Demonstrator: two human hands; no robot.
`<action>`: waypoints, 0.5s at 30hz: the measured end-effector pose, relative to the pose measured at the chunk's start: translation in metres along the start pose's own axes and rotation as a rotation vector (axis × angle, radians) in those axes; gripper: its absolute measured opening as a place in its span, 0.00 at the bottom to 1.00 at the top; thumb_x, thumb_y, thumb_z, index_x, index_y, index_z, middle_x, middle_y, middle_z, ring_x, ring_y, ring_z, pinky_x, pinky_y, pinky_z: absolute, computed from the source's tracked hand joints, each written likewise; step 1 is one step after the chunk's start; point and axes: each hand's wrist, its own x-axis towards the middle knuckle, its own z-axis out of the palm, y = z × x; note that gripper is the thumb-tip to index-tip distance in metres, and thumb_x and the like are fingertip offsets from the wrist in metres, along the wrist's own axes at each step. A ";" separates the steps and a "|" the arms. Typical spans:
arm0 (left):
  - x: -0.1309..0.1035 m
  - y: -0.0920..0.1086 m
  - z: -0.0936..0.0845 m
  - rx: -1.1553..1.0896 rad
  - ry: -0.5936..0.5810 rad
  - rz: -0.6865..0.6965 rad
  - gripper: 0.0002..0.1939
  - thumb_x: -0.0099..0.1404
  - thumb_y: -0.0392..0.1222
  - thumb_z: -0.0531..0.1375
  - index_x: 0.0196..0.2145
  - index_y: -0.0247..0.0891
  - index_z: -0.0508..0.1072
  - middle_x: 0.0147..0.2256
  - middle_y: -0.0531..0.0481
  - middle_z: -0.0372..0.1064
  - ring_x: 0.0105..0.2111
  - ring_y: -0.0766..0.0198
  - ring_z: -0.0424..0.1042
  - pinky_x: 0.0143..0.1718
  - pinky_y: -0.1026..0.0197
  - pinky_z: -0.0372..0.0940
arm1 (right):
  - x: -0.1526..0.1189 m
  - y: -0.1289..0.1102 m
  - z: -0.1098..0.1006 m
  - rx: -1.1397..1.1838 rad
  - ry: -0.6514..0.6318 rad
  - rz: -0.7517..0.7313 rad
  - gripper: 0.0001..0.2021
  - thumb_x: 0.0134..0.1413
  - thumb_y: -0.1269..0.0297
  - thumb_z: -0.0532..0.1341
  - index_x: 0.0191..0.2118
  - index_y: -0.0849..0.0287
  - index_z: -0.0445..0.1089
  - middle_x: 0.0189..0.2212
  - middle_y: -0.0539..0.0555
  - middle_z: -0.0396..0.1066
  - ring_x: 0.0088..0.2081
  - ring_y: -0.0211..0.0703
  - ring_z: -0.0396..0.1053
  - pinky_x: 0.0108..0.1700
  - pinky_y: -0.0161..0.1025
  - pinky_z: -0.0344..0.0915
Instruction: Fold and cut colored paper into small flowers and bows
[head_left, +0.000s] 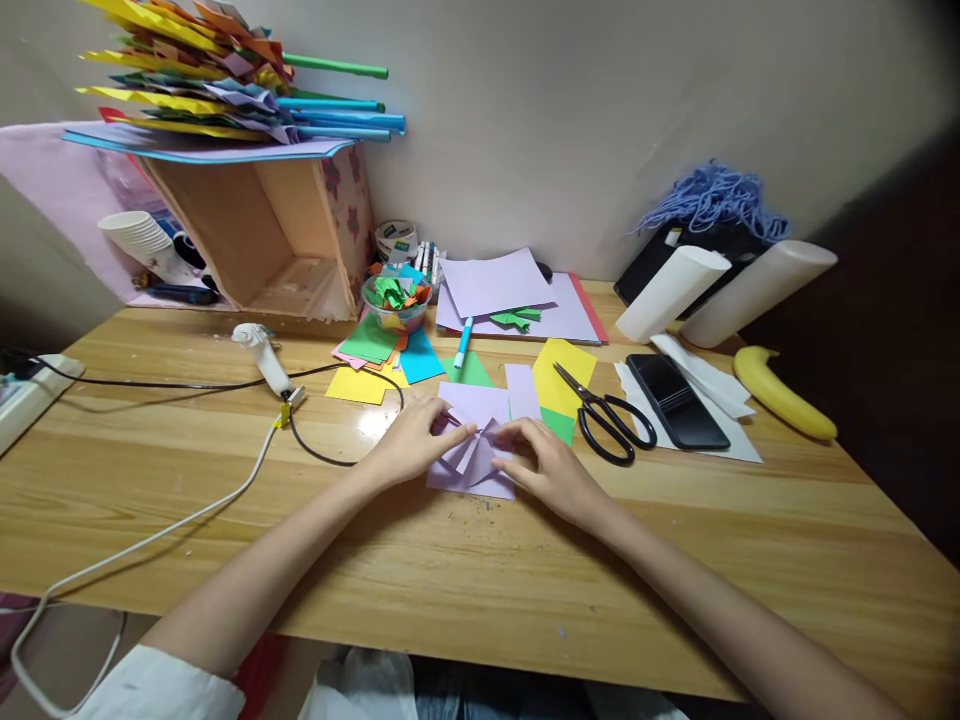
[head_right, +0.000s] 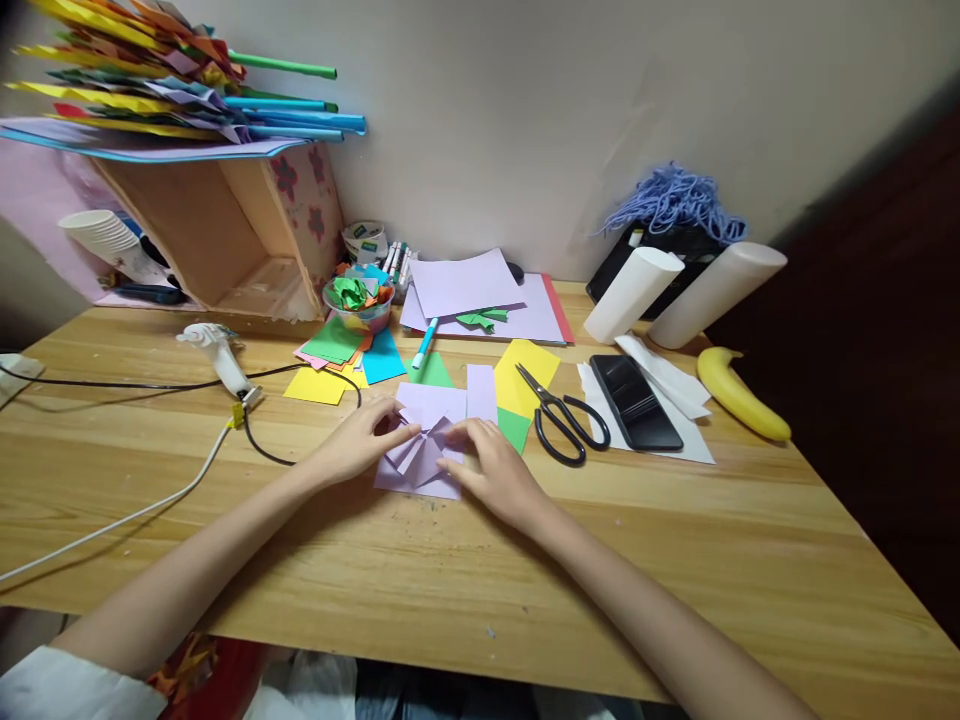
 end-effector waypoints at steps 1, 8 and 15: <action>0.000 -0.002 0.003 -0.019 0.022 -0.002 0.18 0.56 0.56 0.54 0.29 0.36 0.65 0.29 0.50 0.61 0.30 0.61 0.60 0.31 0.60 0.56 | 0.001 0.000 0.004 0.018 0.014 0.028 0.10 0.51 0.61 0.59 0.40 0.57 0.64 0.38 0.55 0.67 0.42 0.45 0.65 0.44 0.44 0.62; 0.005 -0.018 0.008 -0.159 0.100 0.036 0.12 0.53 0.47 0.60 0.30 0.36 0.65 0.28 0.51 0.61 0.29 0.63 0.61 0.30 0.61 0.56 | 0.011 -0.001 0.018 0.192 0.081 0.149 0.10 0.49 0.60 0.60 0.34 0.57 0.60 0.32 0.52 0.67 0.36 0.42 0.66 0.41 0.42 0.63; -0.003 -0.007 0.007 -0.093 0.230 0.112 0.28 0.50 0.39 0.63 0.48 0.40 0.60 0.45 0.45 0.59 0.42 0.59 0.62 0.42 0.57 0.61 | 0.013 0.000 0.024 0.200 0.121 0.126 0.06 0.50 0.63 0.58 0.31 0.57 0.60 0.30 0.52 0.66 0.34 0.41 0.66 0.38 0.40 0.63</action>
